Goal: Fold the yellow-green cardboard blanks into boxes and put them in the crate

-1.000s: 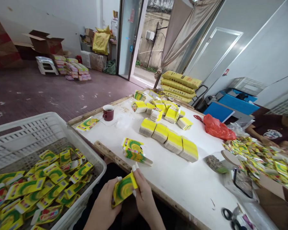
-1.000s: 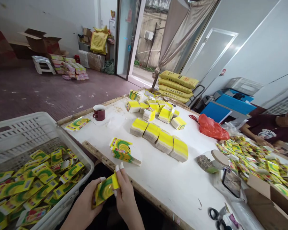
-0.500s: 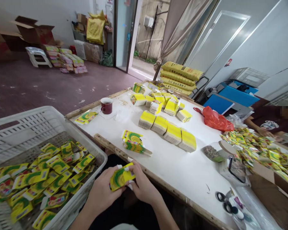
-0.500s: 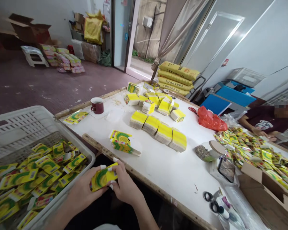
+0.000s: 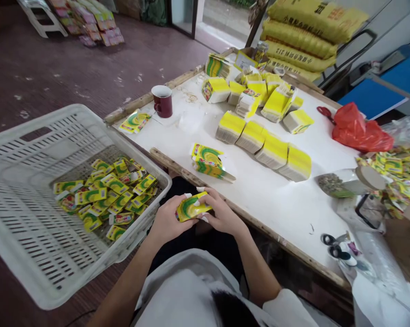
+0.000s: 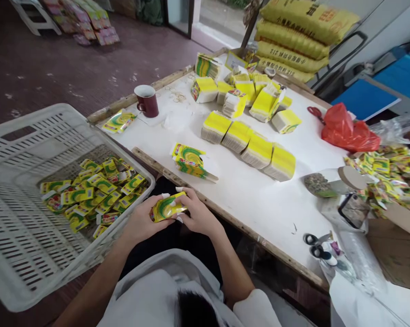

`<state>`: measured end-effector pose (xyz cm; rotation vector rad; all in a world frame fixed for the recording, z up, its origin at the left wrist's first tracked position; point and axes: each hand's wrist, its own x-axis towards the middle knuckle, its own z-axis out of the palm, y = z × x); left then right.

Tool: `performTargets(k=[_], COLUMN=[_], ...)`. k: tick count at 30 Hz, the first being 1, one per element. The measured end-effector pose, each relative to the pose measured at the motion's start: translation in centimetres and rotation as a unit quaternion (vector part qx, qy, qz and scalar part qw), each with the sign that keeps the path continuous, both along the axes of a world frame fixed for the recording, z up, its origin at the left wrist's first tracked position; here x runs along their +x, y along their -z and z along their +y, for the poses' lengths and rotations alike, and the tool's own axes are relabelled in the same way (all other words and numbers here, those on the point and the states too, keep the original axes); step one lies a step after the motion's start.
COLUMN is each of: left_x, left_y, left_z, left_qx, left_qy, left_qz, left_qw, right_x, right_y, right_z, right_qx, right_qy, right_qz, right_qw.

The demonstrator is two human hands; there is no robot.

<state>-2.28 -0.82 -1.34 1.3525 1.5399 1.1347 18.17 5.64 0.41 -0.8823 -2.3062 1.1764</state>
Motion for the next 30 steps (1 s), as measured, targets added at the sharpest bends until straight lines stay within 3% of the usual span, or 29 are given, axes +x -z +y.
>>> performTargets(k=[4,7,8,11,12,14,18,22,30], left_x=[0.3,0.1,-0.2,-1.6,-1.9,-2.1,-0.3,1.9,2.4], left_y=[-0.2,-0.3,-0.3,-0.1,0.0,0.3,0.8,1.1,1.5], left_z=[-0.1,-0.3,-0.3,-0.1,-0.1,-0.1,-0.6,-0.6,0.0], left_qx=[-0.004,0.010,0.032,0.047,0.021,-0.050,-0.131,-0.174,-0.197], left_qy=[-0.004,-0.114,-0.179,-0.332,-0.347,-0.331,-0.255,-0.235,-0.166], left_qz=[-0.030,-0.180,-0.251,-0.446,-0.491,-0.539,-0.541,-0.521,-0.479], left_qw=[1.000,0.977,0.951,0.830,0.799,0.773,0.791,0.802,0.839], right_x=[-0.6,-0.4,-0.3,0.0,0.0,-0.2,-0.7,-0.8,-0.3], right_y=[0.8,0.2,-0.1,-0.9,-0.9,-0.7,0.0,0.1,-1.2], right_z=[-0.8,0.5,1.3,4.8,6.0,8.1,10.4,11.0,10.6], right_qx=[0.010,0.016,0.027,0.091,0.107,0.118,0.114,0.111,0.118], right_qy=[0.034,0.094,0.141,0.296,0.332,0.365,0.374,0.374,0.380], right_qz=[0.022,0.079,0.084,0.042,0.009,-0.063,-0.109,-0.108,-0.041], right_qw=[0.999,0.992,0.986,0.950,0.937,0.921,0.914,0.915,0.917])
